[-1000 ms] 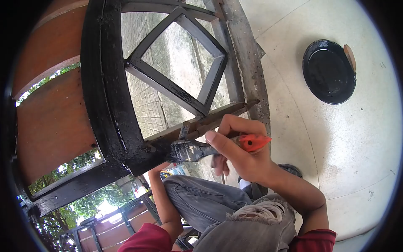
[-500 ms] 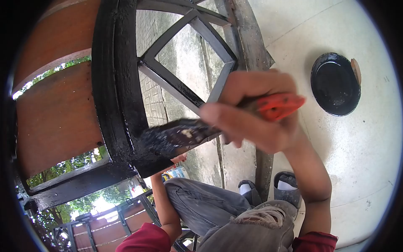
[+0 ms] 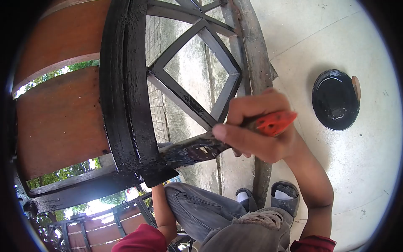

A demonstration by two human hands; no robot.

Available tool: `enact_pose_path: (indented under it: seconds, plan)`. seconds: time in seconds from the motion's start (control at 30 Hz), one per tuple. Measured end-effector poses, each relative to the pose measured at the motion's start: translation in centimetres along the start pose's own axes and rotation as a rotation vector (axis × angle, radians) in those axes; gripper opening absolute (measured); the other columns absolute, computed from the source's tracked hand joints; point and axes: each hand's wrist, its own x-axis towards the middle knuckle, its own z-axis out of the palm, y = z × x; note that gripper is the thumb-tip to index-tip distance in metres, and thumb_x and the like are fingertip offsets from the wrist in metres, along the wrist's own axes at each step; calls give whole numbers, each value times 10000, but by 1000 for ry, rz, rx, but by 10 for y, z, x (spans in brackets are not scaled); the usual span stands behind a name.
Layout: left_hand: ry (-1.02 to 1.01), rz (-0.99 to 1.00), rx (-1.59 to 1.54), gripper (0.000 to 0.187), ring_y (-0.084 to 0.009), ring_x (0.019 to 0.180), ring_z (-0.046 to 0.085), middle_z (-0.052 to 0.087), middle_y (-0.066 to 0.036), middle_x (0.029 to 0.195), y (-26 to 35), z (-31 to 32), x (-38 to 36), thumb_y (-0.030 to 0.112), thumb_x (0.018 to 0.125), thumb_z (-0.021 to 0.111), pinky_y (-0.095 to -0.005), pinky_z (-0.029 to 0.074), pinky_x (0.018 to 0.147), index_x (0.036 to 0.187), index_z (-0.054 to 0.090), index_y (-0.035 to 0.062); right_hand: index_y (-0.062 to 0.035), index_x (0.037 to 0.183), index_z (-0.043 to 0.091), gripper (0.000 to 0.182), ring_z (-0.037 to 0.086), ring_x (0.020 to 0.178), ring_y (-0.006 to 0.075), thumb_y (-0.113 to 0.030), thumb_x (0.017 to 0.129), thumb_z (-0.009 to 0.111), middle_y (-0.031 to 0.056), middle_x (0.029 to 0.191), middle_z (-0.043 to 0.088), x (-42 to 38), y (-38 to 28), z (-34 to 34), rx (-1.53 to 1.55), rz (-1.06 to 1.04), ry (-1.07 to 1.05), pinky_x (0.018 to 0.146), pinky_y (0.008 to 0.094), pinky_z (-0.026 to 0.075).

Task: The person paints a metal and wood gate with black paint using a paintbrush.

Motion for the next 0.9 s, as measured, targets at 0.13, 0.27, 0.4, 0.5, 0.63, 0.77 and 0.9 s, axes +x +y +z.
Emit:
enact_pose_path:
  seconds: [0.13,0.27,0.4,0.5,0.63,0.77,0.9]
  plan:
    - [-23,-24,-17,332,-125,942,633,717,-46,963,2,1,-3,312,1004,583,-287,488,853,1094,710,20,-35,625,558,283,582,399,98,-36,877,687,44,487,571,-1,10,15,69,16,-17,364,222,382]
    - [-26,-45,-35,332,-125,939,633,716,-45,960,4,0,-2,313,1004,584,-287,487,852,1092,710,19,-44,624,547,294,578,395,97,-42,883,687,41,489,573,1,4,3,-38,-36,-22,360,221,380]
    - [-44,-62,-52,332,-125,936,633,716,-44,958,11,0,-7,313,1003,585,-287,487,851,1090,710,18,-38,612,540,294,576,404,94,-31,867,687,33,488,561,4,3,18,14,2,-30,365,230,362]
    - [-41,-82,-66,332,-124,934,633,715,-43,955,14,-3,-8,313,1003,586,-287,487,850,1089,711,18,-47,610,544,286,573,407,95,-25,853,693,24,503,564,-2,3,8,-70,-4,-64,371,241,348]
    - [-60,-93,-91,332,-124,931,633,715,-42,953,22,2,-7,313,1002,587,-286,487,848,1087,711,17,-69,608,553,274,555,397,96,-24,828,708,26,511,560,-20,11,22,-34,-128,161,363,261,331]
    - [-53,-118,-113,331,-124,928,633,714,-41,950,29,1,-16,313,1002,589,-286,487,847,1085,711,16,-59,635,580,219,536,397,133,-6,796,719,22,540,566,-38,7,17,-426,-248,11,345,269,350]
    - [-48,-130,-150,331,-123,925,633,714,-40,947,35,9,-20,313,1001,590,-286,487,846,1083,711,16,-41,672,612,167,527,407,135,15,774,731,27,576,579,-48,-7,38,-287,-481,83,355,280,372]
